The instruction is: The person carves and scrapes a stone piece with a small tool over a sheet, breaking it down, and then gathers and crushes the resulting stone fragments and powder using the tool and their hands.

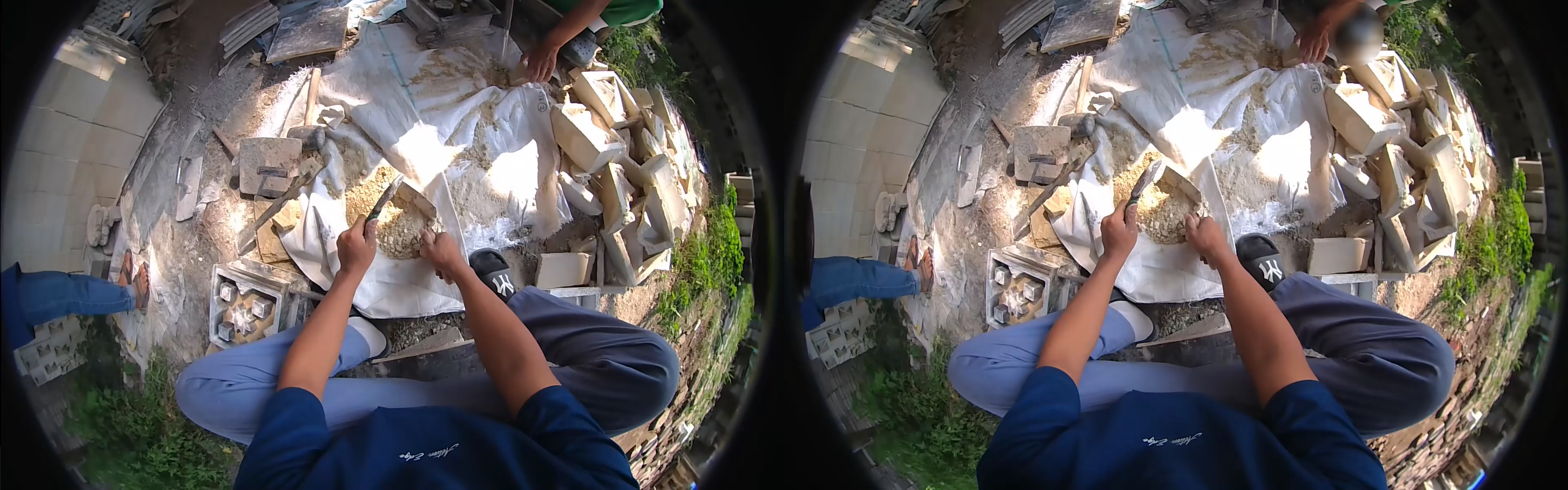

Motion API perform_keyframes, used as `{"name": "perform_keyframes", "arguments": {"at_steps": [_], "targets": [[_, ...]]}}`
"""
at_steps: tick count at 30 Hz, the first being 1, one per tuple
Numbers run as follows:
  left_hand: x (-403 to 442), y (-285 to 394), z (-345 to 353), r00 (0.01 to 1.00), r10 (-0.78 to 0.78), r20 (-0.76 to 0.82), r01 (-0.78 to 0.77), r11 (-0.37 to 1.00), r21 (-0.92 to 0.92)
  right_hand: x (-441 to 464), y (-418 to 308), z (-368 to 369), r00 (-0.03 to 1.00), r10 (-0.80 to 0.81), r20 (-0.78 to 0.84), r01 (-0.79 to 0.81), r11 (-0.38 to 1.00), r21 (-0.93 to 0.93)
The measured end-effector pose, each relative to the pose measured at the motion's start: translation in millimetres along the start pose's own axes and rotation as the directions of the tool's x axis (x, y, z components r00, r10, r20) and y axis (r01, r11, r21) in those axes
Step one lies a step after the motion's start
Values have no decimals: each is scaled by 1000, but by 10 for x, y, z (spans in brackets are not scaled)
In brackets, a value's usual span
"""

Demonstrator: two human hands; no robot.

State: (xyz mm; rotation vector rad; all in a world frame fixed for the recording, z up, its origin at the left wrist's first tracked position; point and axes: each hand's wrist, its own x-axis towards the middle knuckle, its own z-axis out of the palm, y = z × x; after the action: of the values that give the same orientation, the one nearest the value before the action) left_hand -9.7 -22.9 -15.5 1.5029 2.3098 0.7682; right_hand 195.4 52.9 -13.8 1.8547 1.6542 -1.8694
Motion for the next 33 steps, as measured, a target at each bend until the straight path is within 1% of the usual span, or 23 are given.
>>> {"name": "perform_keyframes", "arguments": {"at_steps": [1, 2, 3, 4, 5, 6, 7, 10, 12, 13, 15, 17, 19, 20, 21, 23, 24, 25, 27, 28, 29, 31, 33], "targets": [[-3, 6, -18, 992, 79, -102, -85, 995, -53, 24, 8, 17, 1000, -6, -2, 6, 1000, 5], [-50, -66, 11, 1000, 10, -6, -10, 1000, 12, 45, 8, 32, 1000, -13, 1, 13, 1000, 3], [-111, -161, 50, 1000, 12, -15, -12, 1000, 12, 74, 28, 43, 1000, -19, -6, 19, 1000, -10], [-176, -221, 64, 982, -82, 168, 55, 986, 156, 63, 20, 38, 1000, -23, -15, 23, 1000, -19], [-215, -275, 97, 924, -195, 329, 91, 948, 305, 53, 18, 31, 999, -28, -22, 28, 999, -17], [-193, -197, 42, 876, -288, 387, 168, 934, 314, 22, -16, 13, 1000, -15, -18, 15, 1000, -17], [-144, -133, 3, 879, -281, 385, 163, 936, 311, 20, -22, -8, 1000, 0, -12, 0, 1000, -20], [-92, -69, -92, 903, -265, 338, 165, 941, 297, 42, 2, 5, 1000, -10, 14, 10, 1000, -4], [-84, -53, -98, 981, -113, 159, 92, 987, 134, 68, 7, 13, 1000, -21, -7, 21, 1000, -13], [-100, -49, -85, 978, -118, 171, 95, 986, 136, 44, 35, 29, 999, -24, -29, 23, 1000, -19], [-57, -47, -43, 996, 19, -82, -22, 999, -34, 57, 45, 28, 1000, -11, -15, 11, 1000, -7], [-72, -53, -42, 997, 9, -73, -12, 999, -36, 71, 39, 34, 1000, -12, -1, 12, 1000, 0], [-170, -177, 27, 973, -124, 193, 101, 987, 125, 78, 45, 39, 999, -37, -14, 37, 999, 7], [-191, -305, 114, 915, -192, 355, 95, 957, 274, 72, 38, 35, 999, -42, -21, 42, 999, 8], [-157, -254, 84, 918, -183, 353, 86, 959, 271, 64, 16, 29, 1000, -21, -18, 21, 1000, -1], [-135, -165, 28, 872, -283, 400, 174, 942, 287, 50, -2, -13, 1000, 2, -15, -2, 1000, -14], [-119, -133, 13, 894, -288, 343, 206, 944, 257, 45, 10, -11, 1000, -14, -6, 14, 1000, -5], [-116, -43, -65, 892, -294, 342, 211, 942, 260, 40, 12, 5, 999, -31, 7, 31, 1000, 1], [-70, 95, -143, 947, -263, 182, 238, 960, 148, 69, -5, 0, 999, -52, 0, 52, 999, -15], [-48, -13, -34, 994, -103, 27, 103, 995, 15, 48, 31, 11, 998, -60, -7, 60, 998, -24], [-63, -44, 25, 993, -111, 45, 110, 994, 17, 18, 74, 27, 999, -42, -2, 42, 999, -20], [9, 32, -1, 989, -47, -139, 27, 989, -143, 57, 47, 30, 1000, -2, -3, 2, 1000, -1], [-44, -107, 41, 993, -38, -108, 21, 988, -151, 59, 32, 43, 1000, -29, -1, 29, 999, 18]]}}
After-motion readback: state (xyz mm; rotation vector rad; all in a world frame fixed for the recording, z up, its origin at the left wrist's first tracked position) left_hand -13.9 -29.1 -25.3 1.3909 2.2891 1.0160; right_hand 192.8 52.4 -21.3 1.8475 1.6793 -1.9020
